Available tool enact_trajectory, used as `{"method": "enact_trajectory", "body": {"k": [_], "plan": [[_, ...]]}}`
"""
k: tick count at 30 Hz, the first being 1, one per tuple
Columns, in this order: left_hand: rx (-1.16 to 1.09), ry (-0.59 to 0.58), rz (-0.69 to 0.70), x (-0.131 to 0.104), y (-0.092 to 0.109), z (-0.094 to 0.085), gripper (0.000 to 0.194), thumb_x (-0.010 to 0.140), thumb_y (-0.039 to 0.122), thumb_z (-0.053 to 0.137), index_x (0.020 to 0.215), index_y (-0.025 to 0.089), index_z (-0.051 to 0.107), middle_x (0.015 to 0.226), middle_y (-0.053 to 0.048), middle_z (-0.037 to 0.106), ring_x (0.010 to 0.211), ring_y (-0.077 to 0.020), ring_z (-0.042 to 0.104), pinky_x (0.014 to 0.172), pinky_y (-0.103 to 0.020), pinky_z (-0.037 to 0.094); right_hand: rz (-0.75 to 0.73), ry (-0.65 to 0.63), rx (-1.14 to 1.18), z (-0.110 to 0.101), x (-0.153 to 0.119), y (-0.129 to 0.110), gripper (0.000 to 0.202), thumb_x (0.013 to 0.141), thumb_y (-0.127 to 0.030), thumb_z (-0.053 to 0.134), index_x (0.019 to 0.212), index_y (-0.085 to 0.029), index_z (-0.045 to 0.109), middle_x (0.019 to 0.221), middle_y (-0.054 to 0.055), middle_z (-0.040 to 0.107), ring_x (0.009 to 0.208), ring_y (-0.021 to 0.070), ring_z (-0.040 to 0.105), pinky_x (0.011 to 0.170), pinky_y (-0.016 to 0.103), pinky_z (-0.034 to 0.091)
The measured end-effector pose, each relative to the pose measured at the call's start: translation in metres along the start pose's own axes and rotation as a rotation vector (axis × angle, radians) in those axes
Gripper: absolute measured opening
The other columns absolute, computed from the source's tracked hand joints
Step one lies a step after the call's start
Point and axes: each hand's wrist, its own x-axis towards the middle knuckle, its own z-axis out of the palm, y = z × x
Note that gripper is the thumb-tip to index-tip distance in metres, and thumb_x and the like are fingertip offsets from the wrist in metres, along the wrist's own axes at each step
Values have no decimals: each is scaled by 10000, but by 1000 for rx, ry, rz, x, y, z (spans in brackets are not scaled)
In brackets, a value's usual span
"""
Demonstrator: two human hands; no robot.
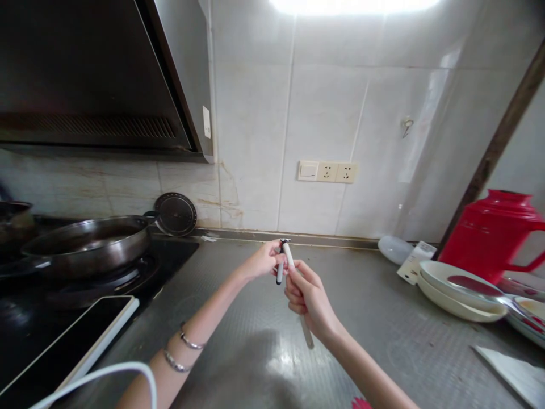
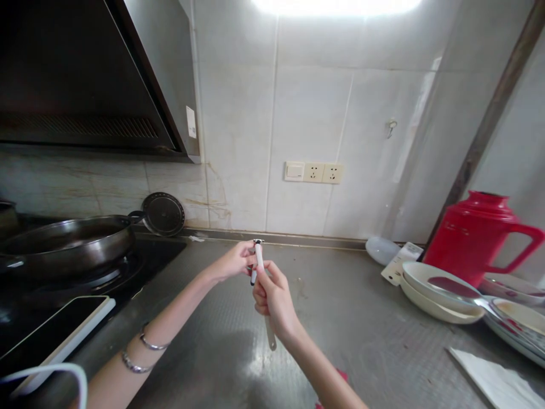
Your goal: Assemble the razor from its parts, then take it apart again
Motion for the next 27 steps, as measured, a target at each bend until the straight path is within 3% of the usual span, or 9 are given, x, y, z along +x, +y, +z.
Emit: {"method": "enact_trajectory", "body": {"k": [4, 9, 11, 14, 17, 21, 27], "plan": [[33, -45, 18, -1, 2, 1, 118, 789, 236, 522, 852, 141, 492, 651, -19, 571, 563, -119, 579, 486, -201, 444, -72, 34, 26, -2, 2, -7, 313, 732, -463, 631, 768, -223, 433, 479, -117, 252, 386, 23, 103, 325, 135, 60], [-13, -13, 32, -2, 6, -1, 50, 779, 188, 476, 803, 161, 442, 639, 6, 537, 499, -89, 525, 490, -207, 432, 64, -28, -31, 3, -11, 5, 293, 760, -486, 584, 799, -222, 462, 467, -114, 281, 365, 24, 116, 323, 148, 66], [42, -20, 70, -3, 8, -6, 49, 782, 197, 471, 800, 161, 443, 643, 5, 534, 510, -89, 517, 505, -204, 423, 14, -44, -128, 4, -14, 2, 285, 779, -487, 558, 841, -214, 501, 476, -97, 334, 357, 28, 172, 328, 161, 105], [290, 12, 219, -5, 12, -16, 72, 795, 215, 480, 823, 153, 501, 691, -4, 556, 601, -99, 525, 580, -199, 416, -212, -7, -357, -4, -8, -20, 322, 787, -485, 545, 898, -184, 574, 529, -50, 432, 411, 51, 317, 376, 185, 218], [540, 59, 366, -7, 14, -24, 139, 844, 247, 444, 896, 160, 540, 763, -4, 587, 690, -111, 533, 668, -207, 411, -327, 81, -556, -19, 3, -50, 404, 777, -520, 533, 905, -150, 633, 542, -36, 422, 433, 60, 327, 394, 201, 226], [660, 106, 504, -9, 15, -28, 195, 896, 245, 374, 983, 164, 530, 860, -26, 610, 781, -129, 559, 746, -223, 404, -314, 127, -856, -37, 11, -77, 466, 784, -551, 500, 780, -121, 680, 460, -51, 321, 421, 60, 272, 408, 214, 187], [742, 116, 595, -9, 13, -27, 222, 879, 133, 348, 1003, 171, 528, 912, -43, 617, 850, -139, 570, 770, -221, 403, -295, 35, -1092, -41, 12, -83, 521, 776, -578, 482, 728, -107, 699, 471, -46, 268, 443, 66, 233, 421, 227, 159]]}}
